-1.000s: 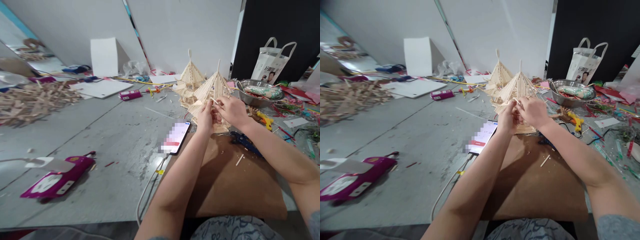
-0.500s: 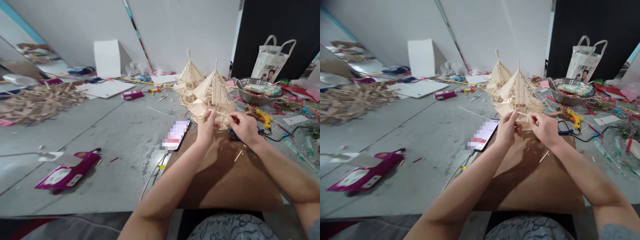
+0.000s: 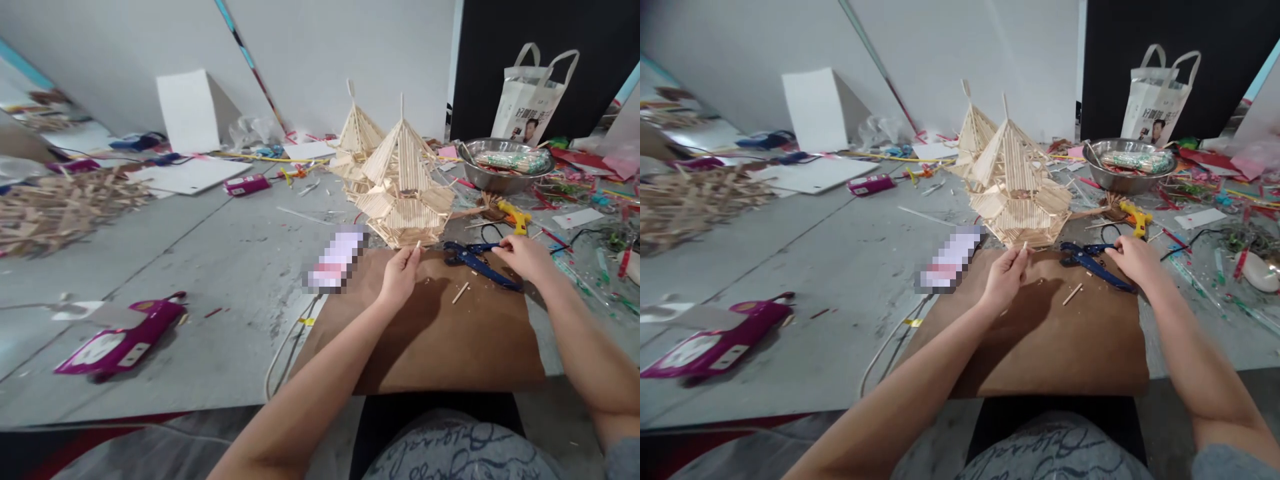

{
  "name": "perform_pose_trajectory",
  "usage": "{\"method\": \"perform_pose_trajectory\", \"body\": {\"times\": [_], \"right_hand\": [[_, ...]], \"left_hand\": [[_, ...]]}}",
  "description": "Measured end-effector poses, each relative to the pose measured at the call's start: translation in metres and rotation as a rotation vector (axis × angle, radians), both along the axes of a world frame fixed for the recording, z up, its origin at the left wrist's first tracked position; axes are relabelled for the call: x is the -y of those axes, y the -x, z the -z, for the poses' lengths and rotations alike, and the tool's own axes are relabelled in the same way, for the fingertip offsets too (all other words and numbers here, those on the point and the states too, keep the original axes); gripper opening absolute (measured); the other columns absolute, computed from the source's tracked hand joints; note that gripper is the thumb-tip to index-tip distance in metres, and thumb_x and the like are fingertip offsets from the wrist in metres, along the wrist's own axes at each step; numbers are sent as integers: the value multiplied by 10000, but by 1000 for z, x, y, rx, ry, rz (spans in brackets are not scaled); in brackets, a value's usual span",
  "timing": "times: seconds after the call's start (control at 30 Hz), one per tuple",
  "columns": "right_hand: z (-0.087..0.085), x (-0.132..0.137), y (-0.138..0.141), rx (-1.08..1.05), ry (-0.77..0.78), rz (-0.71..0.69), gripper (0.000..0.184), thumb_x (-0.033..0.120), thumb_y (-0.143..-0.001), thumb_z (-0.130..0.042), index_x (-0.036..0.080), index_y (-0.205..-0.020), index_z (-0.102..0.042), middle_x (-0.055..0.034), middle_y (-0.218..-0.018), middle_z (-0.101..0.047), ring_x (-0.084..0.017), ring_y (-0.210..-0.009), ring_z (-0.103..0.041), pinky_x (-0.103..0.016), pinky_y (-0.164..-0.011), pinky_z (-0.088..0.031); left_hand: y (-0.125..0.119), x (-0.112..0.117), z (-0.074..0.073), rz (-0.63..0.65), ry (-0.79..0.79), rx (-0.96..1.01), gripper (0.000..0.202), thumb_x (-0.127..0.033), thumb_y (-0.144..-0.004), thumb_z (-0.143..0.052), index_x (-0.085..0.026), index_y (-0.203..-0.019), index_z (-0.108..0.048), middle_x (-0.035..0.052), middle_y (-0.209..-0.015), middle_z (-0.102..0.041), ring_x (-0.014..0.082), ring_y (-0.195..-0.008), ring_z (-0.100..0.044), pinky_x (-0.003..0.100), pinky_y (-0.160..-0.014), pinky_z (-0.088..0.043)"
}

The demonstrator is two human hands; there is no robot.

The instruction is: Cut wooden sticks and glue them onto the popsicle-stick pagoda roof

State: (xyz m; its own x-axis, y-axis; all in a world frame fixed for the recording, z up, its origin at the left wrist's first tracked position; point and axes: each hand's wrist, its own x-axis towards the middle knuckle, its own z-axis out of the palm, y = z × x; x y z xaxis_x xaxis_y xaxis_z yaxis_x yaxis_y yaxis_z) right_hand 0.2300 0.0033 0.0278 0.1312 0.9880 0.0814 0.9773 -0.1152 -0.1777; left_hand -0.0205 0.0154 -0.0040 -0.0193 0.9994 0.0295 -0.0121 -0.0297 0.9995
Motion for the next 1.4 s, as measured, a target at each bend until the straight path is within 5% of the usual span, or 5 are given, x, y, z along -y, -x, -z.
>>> {"method": "perform_pose_trajectory", "body": {"times": [0.2,0.43,0.77,1.1,1.4], "right_hand": [[15,4,7,79,236,-147,416,592,-764,-435,207,-809,-589,-83,-902,-657,-245,-829,-607,-301,-600,-376],[17,8,26,164,216,-204,250,364,-823,-429,174,-839,-590,-118,-899,-668,-254,-856,-618,-315,-655,-391],[10,14,15,-57,-248,104,290,449,-751,-488,211,-885,-586,-101,-817,-675,-273,-781,-634,-339,-647,-437],[28,2,9,-366,-361,76,285,447,-699,-522,197,-832,-559,-93,-803,-663,-248,-768,-632,-350,-695,-470],[37,1,4,-350,-423,-47,228,416,-713,-529,208,-806,-525,-84,-775,-661,-233,-727,-645,-335,-664,-481]], "left_hand": [[0,1,17,102,-6,-87,244,-409,-713,-577,-175,-745,-635,-53,-462,-427,83,-472,-395,180,-447,-310],[2,3,19,181,-94,-212,260,-421,-736,-547,-183,-750,-650,-12,-618,-572,111,-601,-491,204,-586,-386],[9,-1,9,58,-148,-97,202,-367,-747,-555,-178,-777,-621,-33,-593,-521,77,-548,-441,188,-554,-372],[10,-19,-38,-118,-170,352,243,-410,-721,-607,-207,-854,-613,-93,-440,-299,21,-347,-245,166,-351,-197],[-7,-50,-71,-229,-125,389,123,-321,-781,-558,-219,-849,-561,-92,-472,-317,26,-356,-257,169,-367,-206]]}}
